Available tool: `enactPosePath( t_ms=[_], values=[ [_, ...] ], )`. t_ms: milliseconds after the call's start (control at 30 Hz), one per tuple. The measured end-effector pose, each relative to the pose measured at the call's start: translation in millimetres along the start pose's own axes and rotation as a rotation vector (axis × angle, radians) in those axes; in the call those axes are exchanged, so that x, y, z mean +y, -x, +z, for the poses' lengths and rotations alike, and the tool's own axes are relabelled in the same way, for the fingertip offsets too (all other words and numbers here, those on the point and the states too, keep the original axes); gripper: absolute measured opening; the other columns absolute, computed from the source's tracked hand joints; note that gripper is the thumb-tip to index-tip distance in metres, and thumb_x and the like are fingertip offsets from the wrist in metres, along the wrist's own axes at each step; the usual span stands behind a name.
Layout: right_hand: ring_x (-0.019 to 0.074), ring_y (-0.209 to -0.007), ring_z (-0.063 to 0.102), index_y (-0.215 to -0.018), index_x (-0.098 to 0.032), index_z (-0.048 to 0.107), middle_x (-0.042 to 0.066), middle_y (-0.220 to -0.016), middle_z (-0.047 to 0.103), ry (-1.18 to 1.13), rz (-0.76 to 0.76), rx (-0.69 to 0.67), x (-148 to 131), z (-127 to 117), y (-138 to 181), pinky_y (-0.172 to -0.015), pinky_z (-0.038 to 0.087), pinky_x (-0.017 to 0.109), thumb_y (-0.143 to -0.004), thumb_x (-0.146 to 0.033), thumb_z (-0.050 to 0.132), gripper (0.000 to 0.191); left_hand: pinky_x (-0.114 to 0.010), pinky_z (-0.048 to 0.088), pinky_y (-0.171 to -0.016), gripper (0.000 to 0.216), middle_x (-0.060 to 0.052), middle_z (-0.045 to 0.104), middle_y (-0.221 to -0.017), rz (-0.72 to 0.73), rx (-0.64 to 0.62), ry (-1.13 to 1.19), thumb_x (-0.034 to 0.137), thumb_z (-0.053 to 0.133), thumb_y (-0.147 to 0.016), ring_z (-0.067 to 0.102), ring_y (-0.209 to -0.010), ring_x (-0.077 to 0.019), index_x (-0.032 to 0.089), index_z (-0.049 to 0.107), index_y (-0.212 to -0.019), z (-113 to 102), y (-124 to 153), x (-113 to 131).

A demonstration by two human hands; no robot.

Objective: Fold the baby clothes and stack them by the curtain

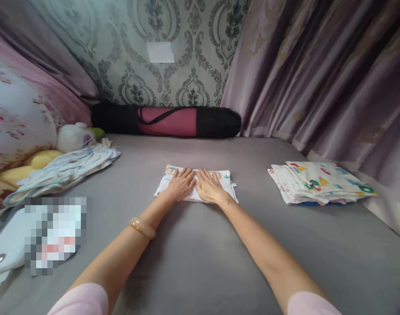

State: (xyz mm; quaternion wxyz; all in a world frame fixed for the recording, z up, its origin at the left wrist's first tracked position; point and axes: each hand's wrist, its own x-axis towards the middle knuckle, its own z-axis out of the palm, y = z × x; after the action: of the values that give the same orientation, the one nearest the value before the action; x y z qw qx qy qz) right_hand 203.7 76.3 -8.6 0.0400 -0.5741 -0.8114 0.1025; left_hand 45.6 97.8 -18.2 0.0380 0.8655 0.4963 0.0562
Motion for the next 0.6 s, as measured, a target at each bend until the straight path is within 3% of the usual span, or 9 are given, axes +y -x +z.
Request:
enactPosePath(
  t_ms=[267, 400, 600],
  values=[
    [0.0288, -0.146, 0.017, -0.152, -0.01, 0.026, 0.009, -0.159, 0.022, -0.016, 0.016, -0.024, 3, 0, -3, -0.117, 0.009, 0.052, -0.096, -0.035, 0.022, 0.061, -0.058, 0.021, -0.112, 0.054, -0.01, 0.034, -0.155, -0.028, -0.02, -0.004, 0.039, 0.024, -0.099, 0.027, -0.143, -0.0329, 0.019, 0.036, -0.147, 2, -2, -3],
    [0.0274, -0.146, 0.018, -0.151, -0.007, 0.027, 0.013, -0.158, 0.023, -0.014, 0.013, -0.065, 10, -6, 1, -0.117, 0.01, 0.051, -0.097, -0.037, 0.021, 0.061, -0.056, 0.022, -0.112, 0.053, -0.013, 0.036, -0.154, 0.019, -0.078, 0.01, 0.042, 0.024, -0.099, 0.029, -0.142, -0.031, 0.019, 0.04, -0.145, -6, 0, -18],
    [0.0256, -0.146, 0.016, -0.15, -0.003, 0.027, 0.014, -0.158, 0.023, 0.011, 0.069, -0.019, 21, -6, 8, -0.118, 0.009, 0.045, -0.097, -0.034, 0.022, 0.061, -0.057, 0.018, -0.113, 0.053, -0.012, 0.031, -0.156, -0.086, -0.043, -0.008, 0.043, 0.024, -0.099, 0.026, -0.143, -0.0311, 0.025, 0.036, -0.147, -3, 10, -37]
  ],
)
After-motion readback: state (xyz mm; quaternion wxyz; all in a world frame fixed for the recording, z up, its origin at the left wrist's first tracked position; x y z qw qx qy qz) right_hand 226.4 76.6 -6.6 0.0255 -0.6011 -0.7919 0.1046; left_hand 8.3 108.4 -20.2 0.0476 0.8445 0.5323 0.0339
